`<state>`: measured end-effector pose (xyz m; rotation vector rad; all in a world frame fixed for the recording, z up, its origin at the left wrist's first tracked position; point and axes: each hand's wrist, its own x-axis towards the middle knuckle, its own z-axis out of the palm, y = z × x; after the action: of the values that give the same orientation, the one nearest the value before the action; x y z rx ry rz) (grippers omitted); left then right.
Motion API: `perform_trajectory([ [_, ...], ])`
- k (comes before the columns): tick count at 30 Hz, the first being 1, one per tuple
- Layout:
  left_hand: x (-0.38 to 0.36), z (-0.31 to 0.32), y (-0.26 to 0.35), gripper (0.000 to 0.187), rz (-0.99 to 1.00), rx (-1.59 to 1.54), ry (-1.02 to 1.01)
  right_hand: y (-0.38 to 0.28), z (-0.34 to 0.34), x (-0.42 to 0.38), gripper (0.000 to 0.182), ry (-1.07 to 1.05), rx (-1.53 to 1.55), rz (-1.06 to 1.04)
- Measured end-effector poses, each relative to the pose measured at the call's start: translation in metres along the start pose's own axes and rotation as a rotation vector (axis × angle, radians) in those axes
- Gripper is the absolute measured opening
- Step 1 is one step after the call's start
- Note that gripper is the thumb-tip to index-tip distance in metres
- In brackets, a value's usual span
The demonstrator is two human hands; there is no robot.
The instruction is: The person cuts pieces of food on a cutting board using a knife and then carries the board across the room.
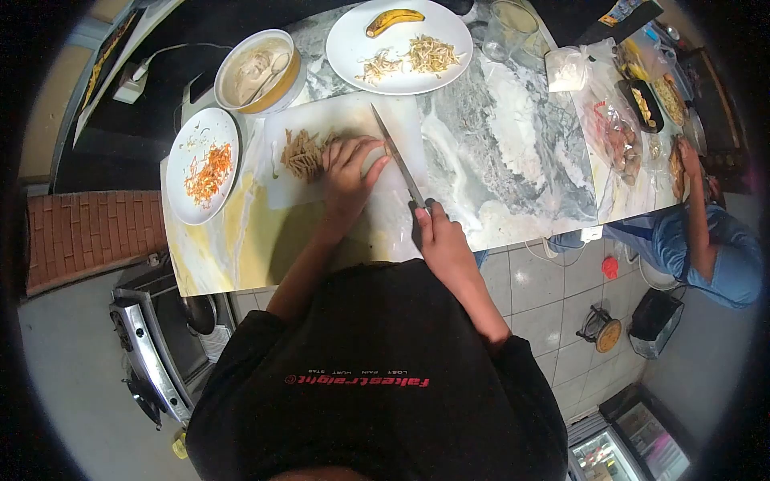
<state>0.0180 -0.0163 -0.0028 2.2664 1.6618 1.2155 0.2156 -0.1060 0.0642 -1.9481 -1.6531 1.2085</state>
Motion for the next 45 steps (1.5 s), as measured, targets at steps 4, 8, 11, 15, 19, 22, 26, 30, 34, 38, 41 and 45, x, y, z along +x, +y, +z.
perform_trajectory([
  [4,0.001,-0.002,0.003,0.032,0.009,0.006,0.003,-0.002,0.002,0.000,0.051,0.009,0.003,-0.004],
  [8,0.001,-0.004,0.004,0.033,0.016,0.019,-0.011,-0.006,0.001,0.000,0.050,0.000,-0.014,0.007],
  [11,0.001,-0.005,0.005,0.033,0.017,0.020,-0.014,-0.007,0.000,0.000,0.048,-0.003,-0.034,0.023],
  [15,0.002,-0.005,0.003,0.033,0.014,0.020,-0.025,-0.011,0.002,-0.001,0.048,-0.009,-0.034,0.039],
  [19,0.002,-0.004,0.003,0.032,0.008,0.014,-0.025,-0.007,0.006,-0.002,0.049,0.029,-0.019,0.021],
  [22,0.004,-0.005,0.004,0.032,0.002,0.021,-0.030,-0.013,0.003,-0.002,0.044,0.025,-0.041,0.037],
  [26,0.002,-0.003,0.003,0.033,-0.007,-0.005,-0.038,-0.008,0.004,0.002,0.043,0.004,-0.022,0.044],
  [30,0.003,-0.004,0.004,0.033,-0.004,0.014,-0.040,-0.007,0.005,0.003,0.042,0.010,-0.033,0.017],
  [34,0.003,-0.004,0.004,0.033,-0.014,0.014,-0.040,-0.008,0.006,0.002,0.041,0.023,-0.017,0.017],
  [38,0.004,-0.005,0.003,0.032,-0.012,0.024,-0.046,-0.011,0.005,0.003,0.040,-0.005,-0.024,0.043],
  [41,0.004,-0.005,0.003,0.033,-0.012,0.024,-0.048,-0.011,0.007,0.002,0.040,0.017,-0.026,0.027],
  [45,0.005,-0.007,0.004,0.032,-0.017,0.020,-0.048,-0.012,0.009,0.002,0.038,-0.004,-0.036,0.039],
])
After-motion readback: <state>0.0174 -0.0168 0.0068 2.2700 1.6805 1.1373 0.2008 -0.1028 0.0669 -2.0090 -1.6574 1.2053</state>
